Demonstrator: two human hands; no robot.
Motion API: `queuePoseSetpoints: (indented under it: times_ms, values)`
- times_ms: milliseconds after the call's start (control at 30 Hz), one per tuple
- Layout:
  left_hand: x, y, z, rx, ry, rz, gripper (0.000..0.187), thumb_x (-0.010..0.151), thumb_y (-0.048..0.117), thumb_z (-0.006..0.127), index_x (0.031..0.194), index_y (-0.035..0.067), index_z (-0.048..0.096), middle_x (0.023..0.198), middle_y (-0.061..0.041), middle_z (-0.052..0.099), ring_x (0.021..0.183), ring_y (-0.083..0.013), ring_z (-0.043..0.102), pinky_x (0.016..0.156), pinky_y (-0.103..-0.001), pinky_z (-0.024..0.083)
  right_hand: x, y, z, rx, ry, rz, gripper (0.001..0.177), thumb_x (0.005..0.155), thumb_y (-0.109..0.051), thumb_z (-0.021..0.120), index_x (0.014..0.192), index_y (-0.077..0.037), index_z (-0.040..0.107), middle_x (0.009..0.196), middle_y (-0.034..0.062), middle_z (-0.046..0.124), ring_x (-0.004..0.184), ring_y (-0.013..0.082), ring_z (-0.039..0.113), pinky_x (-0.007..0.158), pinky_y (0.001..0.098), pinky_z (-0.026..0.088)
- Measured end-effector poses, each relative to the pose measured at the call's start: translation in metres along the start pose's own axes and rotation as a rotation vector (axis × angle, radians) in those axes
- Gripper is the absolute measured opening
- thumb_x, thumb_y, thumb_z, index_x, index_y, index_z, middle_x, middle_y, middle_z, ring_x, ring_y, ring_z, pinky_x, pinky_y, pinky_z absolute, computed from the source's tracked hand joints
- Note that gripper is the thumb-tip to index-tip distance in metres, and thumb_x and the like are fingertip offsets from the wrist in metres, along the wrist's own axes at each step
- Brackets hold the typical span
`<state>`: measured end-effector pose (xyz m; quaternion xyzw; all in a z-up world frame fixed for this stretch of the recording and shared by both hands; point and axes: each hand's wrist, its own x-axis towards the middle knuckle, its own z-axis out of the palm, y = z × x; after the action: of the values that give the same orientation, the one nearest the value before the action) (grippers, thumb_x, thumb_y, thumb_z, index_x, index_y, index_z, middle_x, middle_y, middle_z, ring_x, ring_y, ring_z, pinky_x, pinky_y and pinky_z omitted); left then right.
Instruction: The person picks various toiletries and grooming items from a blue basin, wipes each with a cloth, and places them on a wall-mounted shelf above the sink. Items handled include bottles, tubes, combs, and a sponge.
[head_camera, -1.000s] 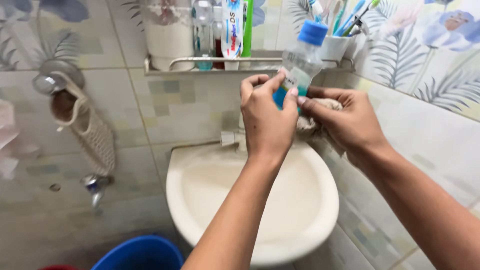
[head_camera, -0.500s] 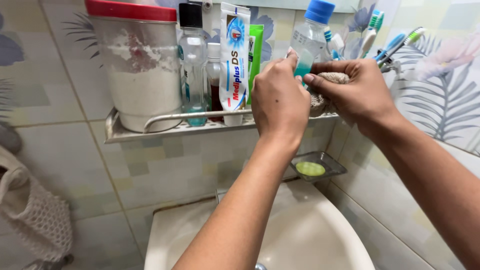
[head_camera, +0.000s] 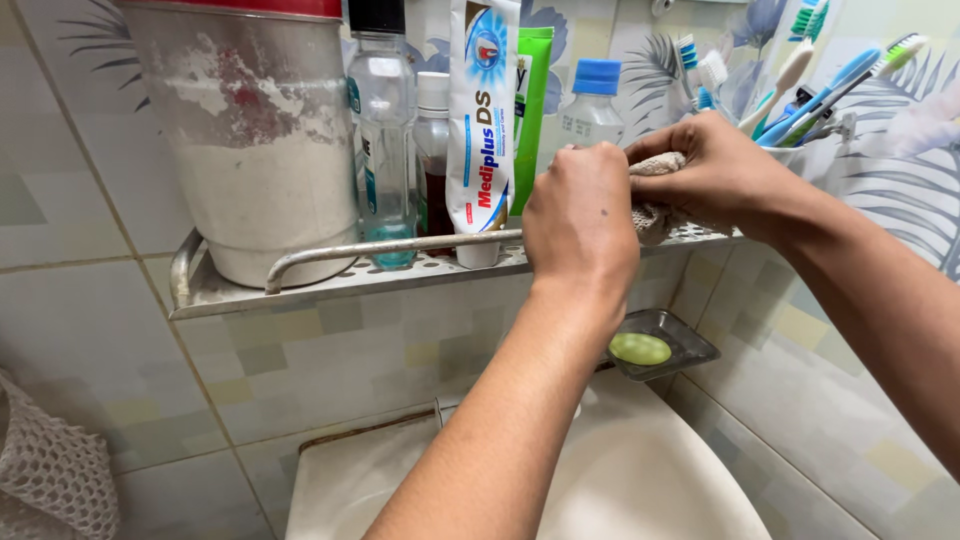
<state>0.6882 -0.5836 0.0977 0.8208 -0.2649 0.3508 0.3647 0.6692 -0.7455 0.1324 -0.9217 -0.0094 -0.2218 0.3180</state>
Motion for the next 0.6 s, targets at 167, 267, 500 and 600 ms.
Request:
queuePoseSetpoints:
  times_ms: [167, 267, 500, 600]
  values:
    - [-0.002, 0.002, 0.001, 0.038, -0.031, 0.007, 0.009, 0.085, 0.004, 0.070, 0.086, 0.007, 0.078, 0.091, -0.018, 0.076, 0.089, -0.0339, 0.076, 0.070, -0.042, 0.063, 0.006, -0.004, -0.004, -0.015, -0.104, 0.055, 0.045, 0.082, -0.017, 0.079, 0.122, 0.003, 0.073, 0.085, 0.0074, 0.075, 0.070, 0.0104, 0.065, 0.061, 0.0297, 0.055]
    - [-0.009, 0.003, -0.002, 0.070, -0.034, 0.027, 0.008, 0.085, 0.004, 0.071, 0.087, 0.006, 0.078, 0.094, -0.019, 0.075, 0.089, -0.0330, 0.076, 0.070, -0.040, 0.063, 0.007, -0.008, -0.003, -0.021, -0.125, 0.087, 0.045, 0.082, -0.016, 0.078, 0.123, 0.002, 0.073, 0.080, 0.0098, 0.071, 0.066, 0.0122, 0.062, 0.057, 0.0314, 0.052]
    - [-0.021, 0.001, -0.013, 0.029, -0.024, 0.101, 0.008, 0.082, 0.001, 0.071, 0.083, 0.006, 0.077, 0.092, -0.019, 0.075, 0.088, -0.0350, 0.076, 0.070, -0.043, 0.062, 0.007, -0.016, 0.001, -0.024, -0.136, 0.082, 0.041, 0.079, -0.010, 0.072, 0.117, 0.005, 0.074, 0.078, 0.0089, 0.072, 0.063, 0.0111, 0.063, 0.056, 0.0301, 0.054]
    - [-0.026, -0.002, -0.017, -0.005, -0.018, 0.092, 0.007, 0.084, 0.000, 0.070, 0.082, 0.004, 0.075, 0.089, -0.019, 0.075, 0.088, -0.0352, 0.076, 0.070, -0.044, 0.062, 0.011, -0.014, 0.001, -0.043, -0.149, 0.080, 0.039, 0.080, -0.012, 0.074, 0.116, 0.004, 0.075, 0.077, 0.0100, 0.070, 0.063, 0.0133, 0.060, 0.055, 0.0321, 0.051]
